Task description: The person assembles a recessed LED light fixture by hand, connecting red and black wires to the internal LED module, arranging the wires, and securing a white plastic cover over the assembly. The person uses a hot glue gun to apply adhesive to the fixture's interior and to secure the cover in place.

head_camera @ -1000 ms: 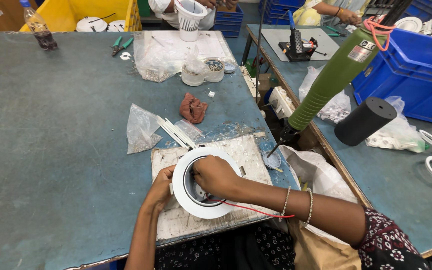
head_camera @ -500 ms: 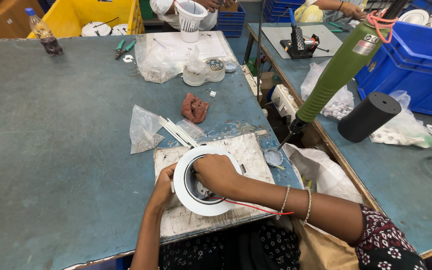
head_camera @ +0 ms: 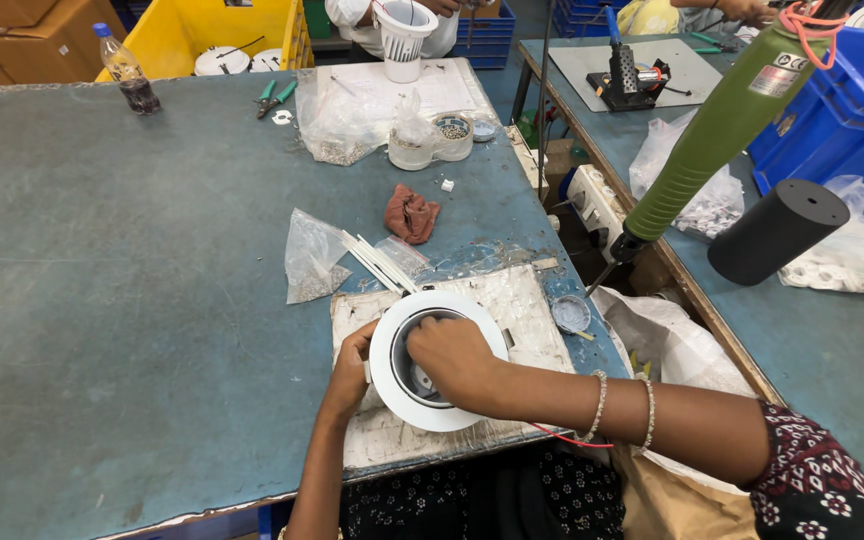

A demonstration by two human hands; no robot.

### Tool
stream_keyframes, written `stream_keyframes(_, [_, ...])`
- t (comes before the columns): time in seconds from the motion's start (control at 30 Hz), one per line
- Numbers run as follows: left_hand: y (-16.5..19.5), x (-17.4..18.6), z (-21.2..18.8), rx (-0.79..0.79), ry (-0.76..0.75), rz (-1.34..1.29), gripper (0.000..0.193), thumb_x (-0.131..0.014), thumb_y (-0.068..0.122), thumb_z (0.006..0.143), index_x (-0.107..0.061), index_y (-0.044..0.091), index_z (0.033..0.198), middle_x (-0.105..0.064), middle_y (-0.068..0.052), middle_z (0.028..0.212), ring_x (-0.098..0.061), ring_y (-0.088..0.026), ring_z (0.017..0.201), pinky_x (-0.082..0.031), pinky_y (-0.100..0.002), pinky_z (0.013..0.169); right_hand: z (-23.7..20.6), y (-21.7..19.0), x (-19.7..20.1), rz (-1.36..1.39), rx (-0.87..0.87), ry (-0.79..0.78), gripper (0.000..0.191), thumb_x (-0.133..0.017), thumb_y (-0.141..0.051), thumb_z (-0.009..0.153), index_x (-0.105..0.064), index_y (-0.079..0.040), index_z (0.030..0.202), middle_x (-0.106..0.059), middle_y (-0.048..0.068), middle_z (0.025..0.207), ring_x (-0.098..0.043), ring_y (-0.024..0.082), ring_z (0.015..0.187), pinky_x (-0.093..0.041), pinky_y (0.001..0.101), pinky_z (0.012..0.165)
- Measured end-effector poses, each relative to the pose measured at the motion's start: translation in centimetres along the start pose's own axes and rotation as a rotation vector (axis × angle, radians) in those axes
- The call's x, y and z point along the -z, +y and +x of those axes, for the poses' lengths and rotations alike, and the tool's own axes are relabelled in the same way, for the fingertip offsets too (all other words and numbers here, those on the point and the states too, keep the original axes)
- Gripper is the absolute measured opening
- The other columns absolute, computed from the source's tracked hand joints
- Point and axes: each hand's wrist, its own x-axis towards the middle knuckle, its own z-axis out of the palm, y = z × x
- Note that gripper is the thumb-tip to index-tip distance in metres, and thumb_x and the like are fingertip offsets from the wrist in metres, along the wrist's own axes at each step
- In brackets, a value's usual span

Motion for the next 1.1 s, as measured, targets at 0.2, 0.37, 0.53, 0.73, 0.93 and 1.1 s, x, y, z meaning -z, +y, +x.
stream_keyframes(0.2, [3.4,-0.8,-0.8,-0.185,0.220,-0.031,0.026,-0.065,0.012,0.096,-0.068,-0.001,0.118,-0.071,-0.007,0.109,-0.066,-0.015,0.104,-0.051,-0.030,0.095,-1.0,1.7,3.3,0.295,0.072,0.161,0.016,-0.072,-0.010,0.083,-0.066,-0.004,0.097,-0.069,0.014,0.101,-0.068,0.036,0.092,-0.054,0.0454,0.075])
stream_keyframes(0.37, [11.4,-3.4,-2.9,-0.389,0.234,0.425,0.030,-0.067,0.012,0.093,-0.073,0.002,0.121,-0.072,-0.010,0.114,-0.065,-0.020,0.110,-0.047,-0.034,0.102,-2.4,2.3,7.0,0.574,0.138,0.211,0.013,-0.066,-0.014,0.093,-0.060,-0.003,0.096,-0.065,0.013,0.093,-0.065,0.035,0.088,-0.050,0.0440,0.077])
stream_keyframes(0.53, [17.6,-5.3,-3.7,-0.401,0.152,0.778,0.035,-0.079,0.016,0.081,-0.077,0.006,0.115,-0.077,-0.009,0.111,-0.067,-0.025,0.108,-0.042,-0.039,0.101,-3.2,2.2,8.1,0.691,0.252,0.226,0.012,-0.065,-0.013,0.096,-0.060,-0.002,0.098,-0.065,0.013,0.092,-0.064,0.031,0.085,-0.050,0.0404,0.077])
stream_keyframes(0.73, [17.3,-8.4,-3.9,-0.370,0.228,0.933,0.019,-0.082,0.018,0.079,-0.081,0.011,0.097,-0.078,-0.004,0.094,-0.068,-0.023,0.093,-0.046,-0.037,0.092,-4.2,4.4,6.7,0.777,0.318,0.336,0.015,-0.066,-0.016,0.097,-0.064,-0.001,0.100,-0.067,0.014,0.092,-0.066,0.031,0.085,-0.052,0.0408,0.076])
stream_keyframes(0.93, [12.2,-11.2,-1.8,-0.415,0.334,1.121,0.025,-0.086,0.018,0.084,-0.078,0.015,0.107,-0.072,-0.006,0.097,-0.067,-0.018,0.097,-0.049,-0.032,0.093,-8.8,9.4,4.7,0.934,0.323,0.307,0.017,-0.066,-0.024,0.101,-0.066,-0.007,0.102,-0.070,0.007,0.087,-0.070,0.020,0.075,-0.055,0.0358,0.074])
stream_keyframes(1.1, [7.1,-10.6,1.8,-0.367,0.260,1.059,0.031,-0.083,0.018,0.086,-0.072,0.010,0.115,-0.068,-0.010,0.106,-0.064,-0.020,0.104,-0.047,-0.034,0.097,-10.7,11.3,3.1,0.868,0.357,0.499,0.012,-0.069,-0.024,0.094,-0.071,-0.013,0.097,-0.069,0.003,0.088,-0.071,0.015,0.079,-0.057,0.0304,0.073])
